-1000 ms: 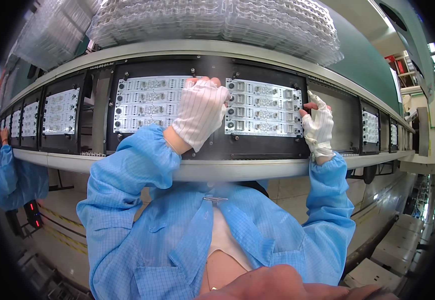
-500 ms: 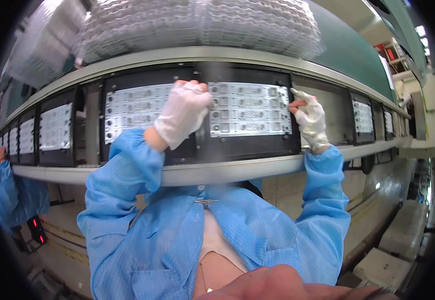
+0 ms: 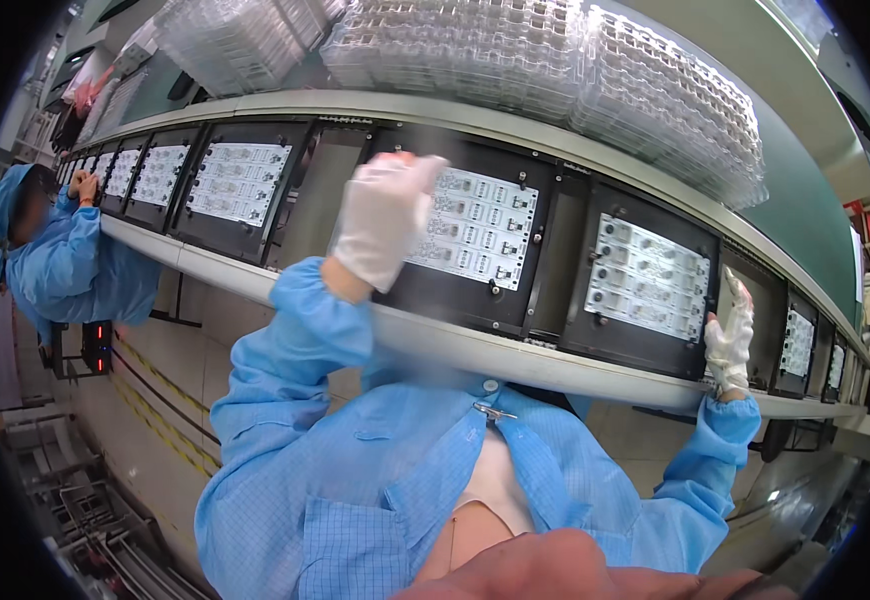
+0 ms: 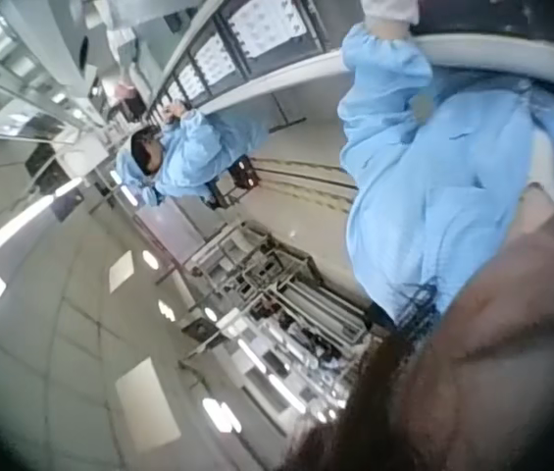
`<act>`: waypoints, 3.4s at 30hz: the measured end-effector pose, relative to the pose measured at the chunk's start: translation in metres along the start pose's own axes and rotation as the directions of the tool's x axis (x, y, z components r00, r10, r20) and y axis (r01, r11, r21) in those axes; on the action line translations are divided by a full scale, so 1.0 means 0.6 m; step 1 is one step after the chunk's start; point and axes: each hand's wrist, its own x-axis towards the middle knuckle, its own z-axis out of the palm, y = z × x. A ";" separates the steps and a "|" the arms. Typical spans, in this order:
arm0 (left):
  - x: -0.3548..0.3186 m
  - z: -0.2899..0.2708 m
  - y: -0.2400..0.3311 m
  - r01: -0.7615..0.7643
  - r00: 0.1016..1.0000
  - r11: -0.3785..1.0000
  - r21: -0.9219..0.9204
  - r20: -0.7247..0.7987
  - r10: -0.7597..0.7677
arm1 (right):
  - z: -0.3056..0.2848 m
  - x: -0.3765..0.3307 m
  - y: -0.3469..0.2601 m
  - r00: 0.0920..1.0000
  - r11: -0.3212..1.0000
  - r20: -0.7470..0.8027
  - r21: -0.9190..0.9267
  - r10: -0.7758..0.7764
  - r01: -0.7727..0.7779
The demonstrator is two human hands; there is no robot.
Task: Assembling small electronic components onto circuit board panels on a production conveyor.
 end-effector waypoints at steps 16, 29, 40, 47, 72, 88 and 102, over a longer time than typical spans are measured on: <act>-0.051 -0.049 -0.058 0.375 0.915 0.914 -0.154 0.223 -0.337 | -0.102 0.057 0.170 0.978 0.792 -0.161 -0.577 0.129 -0.200; 0.249 0.012 -0.249 0.085 0.988 0.951 0.297 0.100 -0.119 | -0.041 0.249 -0.145 0.921 0.901 -0.168 -0.328 -0.352 0.285; 0.221 -0.106 -0.175 0.276 0.950 0.935 -0.224 0.208 -0.231 | 0.056 0.461 -0.193 0.984 0.976 -0.111 -0.186 -0.139 0.117; 0.110 -0.083 -0.044 0.347 0.908 0.723 -0.597 0.408 -0.099 | 0.069 0.507 -0.188 0.997 0.891 0.036 -0.446 -0.074 0.082; 0.096 0.046 -0.022 -0.437 0.822 0.870 -0.231 0.291 0.490 | 0.109 0.193 -0.285 0.943 0.918 -0.187 0.237 -0.277 0.317; 0.135 0.056 -0.021 -0.146 0.825 0.895 -0.421 0.447 0.345 | 0.140 0.178 -0.266 0.983 0.884 -0.105 0.432 -0.149 0.180; 0.116 0.073 -0.002 -0.549 0.771 0.803 -0.231 0.229 0.593 | 0.144 0.173 -0.278 0.974 0.897 -0.104 0.379 -0.204 0.228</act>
